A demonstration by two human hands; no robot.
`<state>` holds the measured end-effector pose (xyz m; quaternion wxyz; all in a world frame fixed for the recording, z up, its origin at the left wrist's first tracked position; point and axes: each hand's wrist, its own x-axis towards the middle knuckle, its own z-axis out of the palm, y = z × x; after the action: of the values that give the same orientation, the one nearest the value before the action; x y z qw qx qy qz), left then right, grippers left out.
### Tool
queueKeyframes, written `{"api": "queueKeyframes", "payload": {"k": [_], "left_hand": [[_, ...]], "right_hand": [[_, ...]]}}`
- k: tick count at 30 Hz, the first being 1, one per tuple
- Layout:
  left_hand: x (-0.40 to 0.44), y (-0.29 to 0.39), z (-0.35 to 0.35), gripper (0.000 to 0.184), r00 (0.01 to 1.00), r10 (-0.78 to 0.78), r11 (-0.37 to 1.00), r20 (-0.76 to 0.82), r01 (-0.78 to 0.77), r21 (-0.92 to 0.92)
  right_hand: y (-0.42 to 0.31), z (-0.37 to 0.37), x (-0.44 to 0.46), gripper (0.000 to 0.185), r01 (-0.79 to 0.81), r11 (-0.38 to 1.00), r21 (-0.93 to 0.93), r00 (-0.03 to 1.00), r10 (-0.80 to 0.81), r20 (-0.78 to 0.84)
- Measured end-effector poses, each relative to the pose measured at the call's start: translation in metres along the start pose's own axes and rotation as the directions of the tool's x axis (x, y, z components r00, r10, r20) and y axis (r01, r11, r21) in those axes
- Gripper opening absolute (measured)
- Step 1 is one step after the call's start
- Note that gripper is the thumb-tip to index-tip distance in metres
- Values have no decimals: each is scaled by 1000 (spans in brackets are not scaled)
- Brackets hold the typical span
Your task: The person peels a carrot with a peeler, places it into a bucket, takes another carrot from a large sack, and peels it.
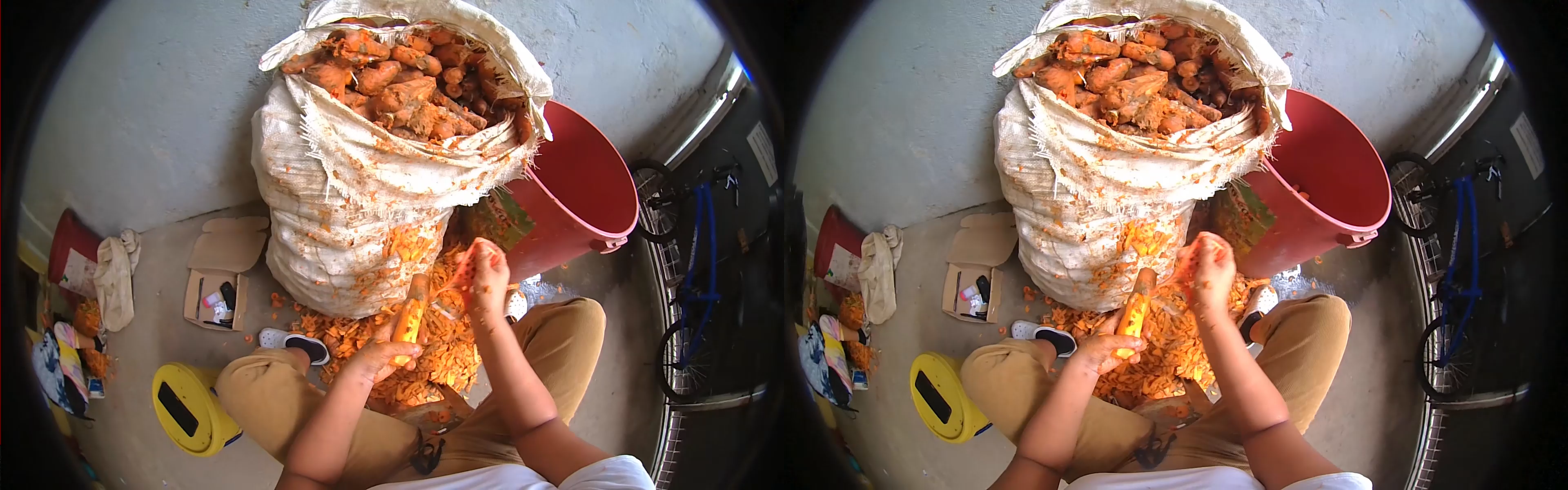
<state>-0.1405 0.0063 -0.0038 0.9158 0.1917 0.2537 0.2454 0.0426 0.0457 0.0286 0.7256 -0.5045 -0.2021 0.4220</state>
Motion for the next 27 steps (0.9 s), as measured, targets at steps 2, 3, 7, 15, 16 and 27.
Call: {"api": "queueKeyframes", "payload": {"k": [2,3,7,15,16,27], "left_hand": [[1,-5,3,59,999,-9,1000,-38,9,-8],[3,-9,1,56,998,-9,1000,-56,9,-1],[6,-14,-5,45,997,38,992,-74,-28,126],[4,-7,9,38,998,59,980,-21,-54,190],[7,-9,5,40,998,54,985,-15,-50,168],[3,-6,0,35,998,42,985,-44,-34,168]], "right_hand": [[6,16,-17,20,4,1000,-4,999,-4,39],[9,26,-26,20,4,1000,17,1000,-5,24],[28,31,-37,16,111,982,-152,990,-97,99],[30,23,10,13,150,978,-147,989,-150,12],[41,17,21,13,200,966,-161,978,-206,-19],[-4,17,25,16,102,978,-183,990,-80,120]]}}
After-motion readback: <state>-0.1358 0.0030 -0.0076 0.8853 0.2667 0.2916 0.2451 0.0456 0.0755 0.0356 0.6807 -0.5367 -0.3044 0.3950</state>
